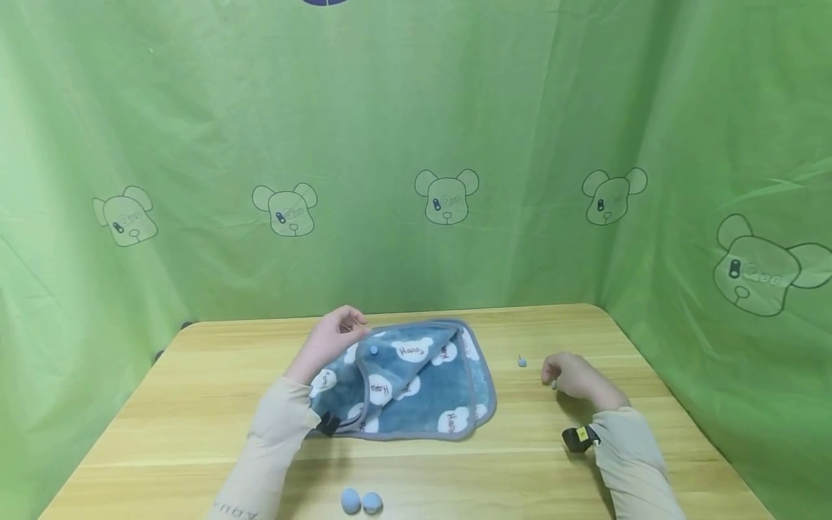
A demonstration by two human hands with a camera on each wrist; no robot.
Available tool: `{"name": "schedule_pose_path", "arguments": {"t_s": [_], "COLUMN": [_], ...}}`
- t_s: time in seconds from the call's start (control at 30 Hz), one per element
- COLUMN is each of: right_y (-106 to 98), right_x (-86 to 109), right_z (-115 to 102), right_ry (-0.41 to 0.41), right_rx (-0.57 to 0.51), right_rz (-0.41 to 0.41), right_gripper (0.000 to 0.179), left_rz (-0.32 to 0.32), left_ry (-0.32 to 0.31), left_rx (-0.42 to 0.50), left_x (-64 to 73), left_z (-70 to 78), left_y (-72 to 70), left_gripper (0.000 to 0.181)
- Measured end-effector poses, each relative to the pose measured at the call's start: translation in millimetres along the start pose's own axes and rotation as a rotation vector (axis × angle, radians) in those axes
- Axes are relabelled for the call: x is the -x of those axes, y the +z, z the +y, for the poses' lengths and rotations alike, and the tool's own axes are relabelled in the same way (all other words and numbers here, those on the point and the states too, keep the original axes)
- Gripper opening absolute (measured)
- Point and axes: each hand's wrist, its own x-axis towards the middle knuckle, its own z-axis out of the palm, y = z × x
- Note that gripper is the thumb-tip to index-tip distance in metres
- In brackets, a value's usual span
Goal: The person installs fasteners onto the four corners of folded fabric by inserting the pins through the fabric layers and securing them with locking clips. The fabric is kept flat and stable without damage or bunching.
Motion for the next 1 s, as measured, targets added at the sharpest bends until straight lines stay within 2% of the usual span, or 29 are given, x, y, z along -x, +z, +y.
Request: {"name": "schedule_pose_path", "arguments": {"t_s": [0.1,0.2,0.33,0.5,0.63,0.77,0.9,1.0], "right_y": [2,2,0,-1,0,0,1,1], "right_x": [-0.1,0.0,0.2,-0.5,-1.3,-2.6,-3.3,-3.2], "right_z": [0,-2,-5,-7,-6,-5,-6,-6], "right_ry": [0.0,0.01,0.01,0.006,0.017,0.03,0.044,0.052], "right_rx": [-0.009,-0.01,-0.003,0.0,0.007,0.004,-0.005,-0.007], "right_rz": [-0.01,-0.015,-0.018,-0.032,-0.037,-0.041,-0.044,-0.042], "right_gripper": [0.024,0.02,0.016,0.014,0.012,0.011,0.012,0.013], "left_rz": [-0.069,-0.181,-0.35,-0.508,-0.597,-0.644,-0.649,-0.628], "left_ry": [0.087,0.189,0.319,0.427,0.451,0.431,0.408,0.412], "left_rx": [-0.034,-0.11,-0.27,-0.494,-0.596,-0.638,-0.7,-0.763], "left_x": [5.7,10.2,15.7,22.9,28.9,33.6,37.8,40.5], "left_z": [13.4,21.3,25.0,19.0,12.9,7.8,7.2,8.6], "left_y": [2.0,9.8,27.6,55.1,74.0,87.2,95.6,100.9], "left_gripper": [0.018,0.015,0.014,0.015,0.015,0.016,0.017,0.017]}}
